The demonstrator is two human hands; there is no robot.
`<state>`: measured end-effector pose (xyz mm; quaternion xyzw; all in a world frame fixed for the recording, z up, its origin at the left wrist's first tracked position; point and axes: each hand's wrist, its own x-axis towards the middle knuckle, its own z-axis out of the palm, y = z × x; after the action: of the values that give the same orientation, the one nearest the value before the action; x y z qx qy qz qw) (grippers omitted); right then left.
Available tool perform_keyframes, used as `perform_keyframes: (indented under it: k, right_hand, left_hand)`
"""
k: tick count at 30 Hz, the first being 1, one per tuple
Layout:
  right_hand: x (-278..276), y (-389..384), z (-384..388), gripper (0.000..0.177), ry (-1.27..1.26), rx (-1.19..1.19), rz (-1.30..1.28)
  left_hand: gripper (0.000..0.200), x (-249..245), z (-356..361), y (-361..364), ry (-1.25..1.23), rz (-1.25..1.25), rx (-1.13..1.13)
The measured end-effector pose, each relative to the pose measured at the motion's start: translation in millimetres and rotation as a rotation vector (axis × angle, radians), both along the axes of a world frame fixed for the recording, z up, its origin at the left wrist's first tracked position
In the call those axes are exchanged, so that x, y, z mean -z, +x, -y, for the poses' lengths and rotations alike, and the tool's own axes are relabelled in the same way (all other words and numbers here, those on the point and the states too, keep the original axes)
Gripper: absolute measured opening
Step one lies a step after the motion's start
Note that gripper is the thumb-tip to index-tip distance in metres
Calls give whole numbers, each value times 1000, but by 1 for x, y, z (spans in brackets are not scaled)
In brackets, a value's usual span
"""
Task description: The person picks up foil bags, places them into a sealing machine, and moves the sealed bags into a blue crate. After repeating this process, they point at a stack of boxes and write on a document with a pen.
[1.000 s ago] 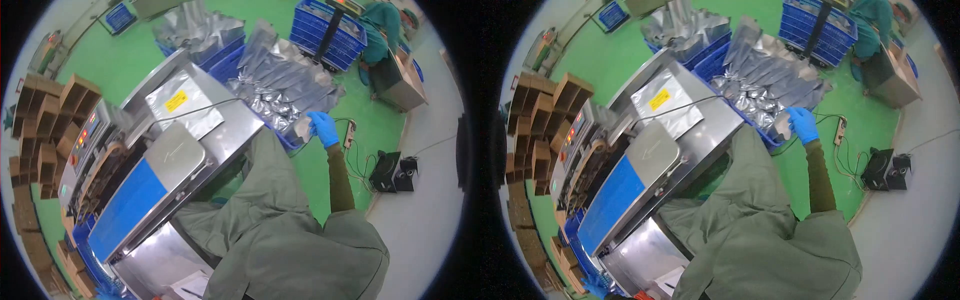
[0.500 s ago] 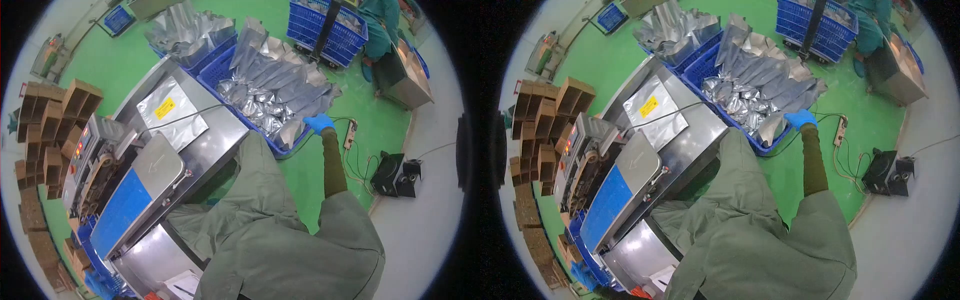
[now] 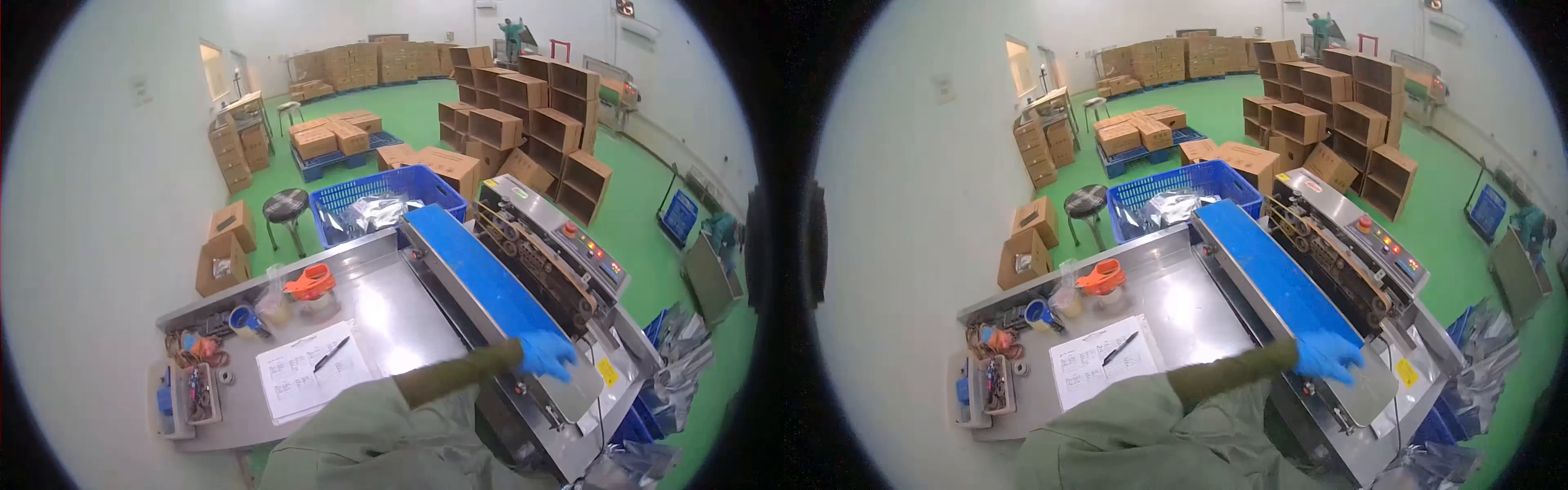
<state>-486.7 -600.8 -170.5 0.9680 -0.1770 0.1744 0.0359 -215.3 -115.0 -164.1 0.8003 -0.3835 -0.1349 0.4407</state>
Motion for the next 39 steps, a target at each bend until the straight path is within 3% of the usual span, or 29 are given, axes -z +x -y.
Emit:
perform_keyframes:
  k: [1,2,4,6,7,8,9,11,13,17,18,19,20,21,22,23,24,26,27,28,29,30,32,34,35,36,38,39]
  right_hand:
    - [-34,5,-10,28,-54,-64,78]
    - [-64,10,-19,28,-108,-121,150]
    - [-131,27,-65,24,-147,-107,169]
    - [-187,48,-108,20,-147,-72,150]
    - [-202,61,-122,17,42,-57,209]
    - [-208,67,-129,16,232,-40,264]
    - [-196,85,-103,16,227,-41,266]
    - [-155,149,-20,37,749,-228,328]
    - [-124,186,-27,42,759,-488,418]
    - [-97,200,-96,14,51,-571,326]
    - [-109,192,-118,24,438,-675,388]
    - [-107,186,-121,19,618,-619,438]
    - [-102,176,-118,17,792,-557,461]
    - [-95,165,-113,19,954,-512,455]
    - [-86,157,-111,23,1092,-490,439]
    - [-78,165,-129,21,871,-448,523]
    - [-55,172,-142,19,995,-509,590]
    - [-19,183,-139,17,1119,-575,672]
    - [-9,184,-133,18,1047,-465,488]
    - [-14,184,-133,19,970,-358,295]
    - [-17,183,-135,19,972,-362,302]
    - [-20,181,-138,20,947,-421,423]
    - [-27,184,-140,21,909,-496,553]
    - [-12,187,-137,17,1126,-527,603]
    - [-6,192,-128,20,1031,-423,403]
    - [5,196,-126,20,1036,-423,389]
    - [6,203,-134,27,1318,-579,535]
    - [5,206,-137,27,1321,-582,529]
  left_hand:
    - [60,-27,16,-17,60,84,129]
    - [72,-26,42,-22,21,-4,249]
    - [80,-22,87,-35,-136,227,302]
    - [76,-59,105,-59,-269,-1,289]
    - [76,-51,121,-52,-273,6,287]
    - [71,-37,150,-41,-489,105,177]
    - [65,-26,165,-34,-701,203,65]
    - [58,-28,156,-19,-721,148,-23]
    - [46,-24,146,-4,-729,64,-161]
    - [29,23,117,26,-603,295,-350]
    - [26,29,120,33,-577,344,-374]
    - [24,34,127,39,-588,343,-362]
    - [25,13,126,29,-700,-57,-370]
    - [32,12,130,36,-908,-205,-254]
    - [29,-7,121,30,-810,-44,-260]
    - [28,4,127,44,-800,6,-233]
    - [27,4,131,41,-830,-163,-202]
    - [25,9,140,44,-768,-113,-160]
    - [25,8,140,43,-759,-109,-144]
    - [25,5,139,44,-726,129,-210]
    - [24,3,135,44,-687,373,-279]
    - [24,4,124,43,-689,385,-282]
    - [24,8,104,39,-798,268,-442]
    - [25,15,98,40,-798,162,-445]
    - [26,17,95,36,-800,44,-452]
    - [26,17,98,35,-795,37,-463]
    - [28,-9,112,37,-980,-47,-166]
    - [28,-12,113,43,-980,-47,-173]
